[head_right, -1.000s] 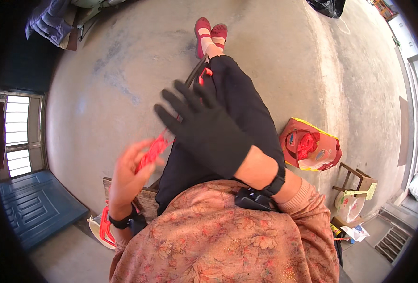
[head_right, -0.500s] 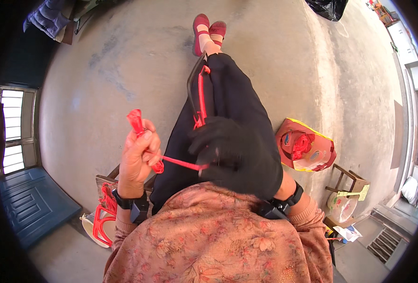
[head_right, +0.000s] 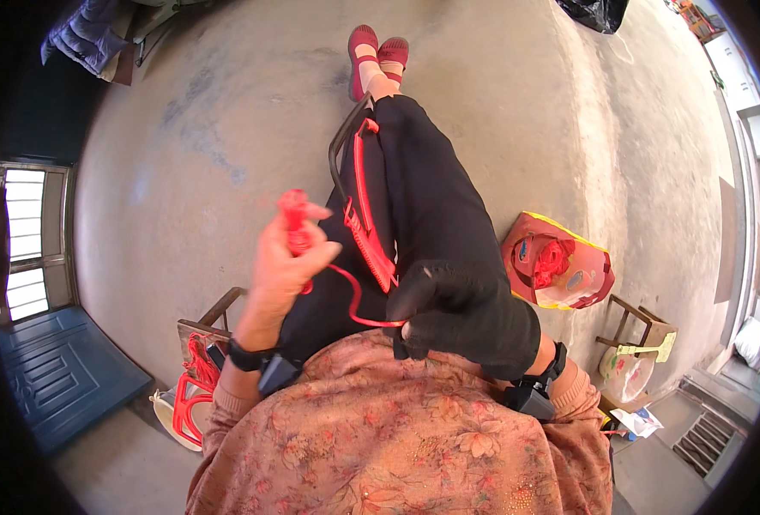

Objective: Wrapping and weaving red cords onto a black chair frame.

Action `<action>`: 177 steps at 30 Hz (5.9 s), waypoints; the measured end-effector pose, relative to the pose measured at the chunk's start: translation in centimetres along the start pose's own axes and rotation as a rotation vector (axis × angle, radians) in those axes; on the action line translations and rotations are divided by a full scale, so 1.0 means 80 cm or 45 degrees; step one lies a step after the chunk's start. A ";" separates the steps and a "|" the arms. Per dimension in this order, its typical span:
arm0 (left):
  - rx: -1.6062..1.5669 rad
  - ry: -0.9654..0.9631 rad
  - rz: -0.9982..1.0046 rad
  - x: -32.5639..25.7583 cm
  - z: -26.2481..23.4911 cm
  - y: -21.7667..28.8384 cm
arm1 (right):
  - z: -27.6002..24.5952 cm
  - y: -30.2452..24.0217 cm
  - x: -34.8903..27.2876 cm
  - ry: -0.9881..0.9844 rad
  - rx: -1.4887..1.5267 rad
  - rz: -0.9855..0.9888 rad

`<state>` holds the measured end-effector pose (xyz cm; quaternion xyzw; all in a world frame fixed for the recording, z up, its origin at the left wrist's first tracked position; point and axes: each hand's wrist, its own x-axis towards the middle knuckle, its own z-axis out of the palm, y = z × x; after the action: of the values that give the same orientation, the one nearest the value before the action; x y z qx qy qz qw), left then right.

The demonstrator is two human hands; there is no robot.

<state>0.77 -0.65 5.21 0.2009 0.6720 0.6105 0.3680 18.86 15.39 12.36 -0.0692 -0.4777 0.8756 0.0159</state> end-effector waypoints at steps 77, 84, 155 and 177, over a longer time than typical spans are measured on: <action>-0.899 -0.409 0.286 -0.025 -0.034 0.047 | -0.063 0.035 0.100 0.828 -1.058 -0.235; -0.467 -0.108 -0.078 0.047 0.016 -0.017 | -0.046 0.047 0.141 0.725 -1.425 -0.209; 0.235 0.011 0.066 0.020 0.032 -0.042 | -0.011 -0.023 -0.053 -0.130 -0.336 -0.202; 0.132 0.152 0.083 0.024 0.028 -0.030 | 0.007 -0.042 -0.119 0.116 -0.087 0.168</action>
<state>1.65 1.83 2.44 0.2047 0.7165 0.5974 0.2964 28.08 15.87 16.46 -0.1406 -0.5005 0.8540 -0.0225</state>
